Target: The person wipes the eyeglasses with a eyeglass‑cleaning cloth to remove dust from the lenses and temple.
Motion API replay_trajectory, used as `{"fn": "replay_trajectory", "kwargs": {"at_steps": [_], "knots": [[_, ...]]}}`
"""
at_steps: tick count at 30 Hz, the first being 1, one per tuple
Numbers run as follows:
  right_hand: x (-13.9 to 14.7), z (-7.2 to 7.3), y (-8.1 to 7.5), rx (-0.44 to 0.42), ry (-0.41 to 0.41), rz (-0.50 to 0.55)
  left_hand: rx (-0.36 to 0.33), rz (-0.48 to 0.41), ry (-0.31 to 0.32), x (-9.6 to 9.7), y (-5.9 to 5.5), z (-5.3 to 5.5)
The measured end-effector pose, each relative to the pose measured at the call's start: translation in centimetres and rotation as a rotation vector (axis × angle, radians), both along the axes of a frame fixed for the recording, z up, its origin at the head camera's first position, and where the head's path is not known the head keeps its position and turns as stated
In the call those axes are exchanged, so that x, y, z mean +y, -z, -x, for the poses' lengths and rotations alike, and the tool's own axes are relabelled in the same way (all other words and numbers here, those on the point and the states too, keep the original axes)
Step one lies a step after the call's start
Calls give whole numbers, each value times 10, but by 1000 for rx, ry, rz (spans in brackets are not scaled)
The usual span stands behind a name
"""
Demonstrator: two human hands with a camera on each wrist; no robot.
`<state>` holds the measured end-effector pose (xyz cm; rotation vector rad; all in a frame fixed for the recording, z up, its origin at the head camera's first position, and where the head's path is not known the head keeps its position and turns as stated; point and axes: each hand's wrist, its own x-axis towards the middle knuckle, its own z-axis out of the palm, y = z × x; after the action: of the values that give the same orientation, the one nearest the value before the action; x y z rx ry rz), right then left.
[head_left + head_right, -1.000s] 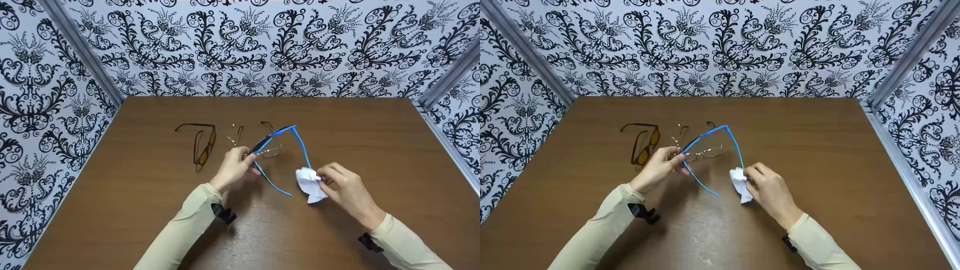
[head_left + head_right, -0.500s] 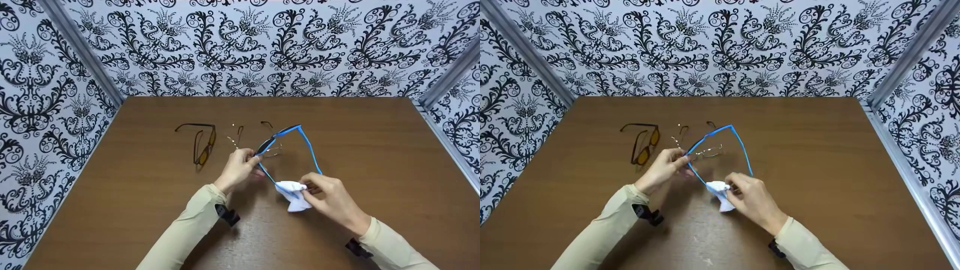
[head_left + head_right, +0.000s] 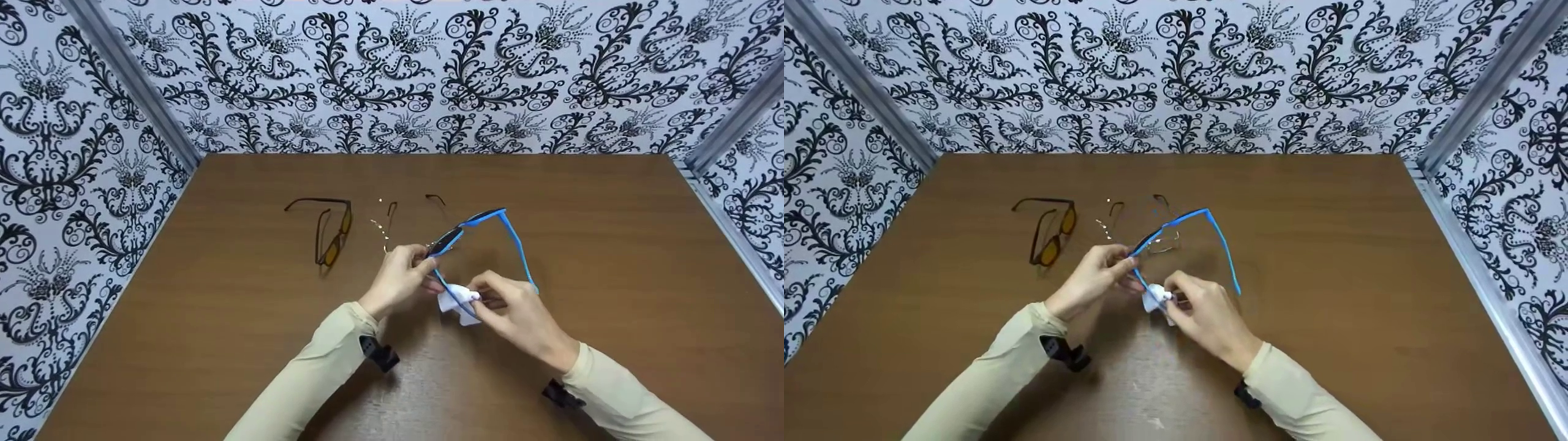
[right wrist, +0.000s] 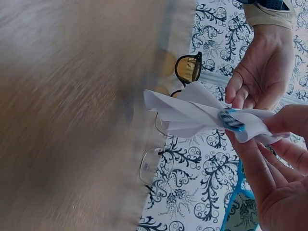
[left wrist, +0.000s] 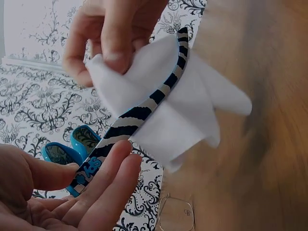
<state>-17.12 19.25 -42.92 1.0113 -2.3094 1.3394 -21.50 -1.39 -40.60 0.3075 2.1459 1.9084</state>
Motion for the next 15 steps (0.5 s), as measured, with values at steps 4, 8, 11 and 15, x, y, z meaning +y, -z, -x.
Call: {"fn": "replay_trajectory", "kwargs": {"at_steps": [4,8,11,15], "knots": [[-8,-1,-7,-11,17,23,18,-10,21,3,1,-1],[-16,-3,-20,-30,30,51,25,4,34,7,1,-3],[-18,0,-22,-59,46,73,32,35,29,9,1,-4],[-17,10,-15,-103,67,110,46,64,35,11,-1,-5]]}}
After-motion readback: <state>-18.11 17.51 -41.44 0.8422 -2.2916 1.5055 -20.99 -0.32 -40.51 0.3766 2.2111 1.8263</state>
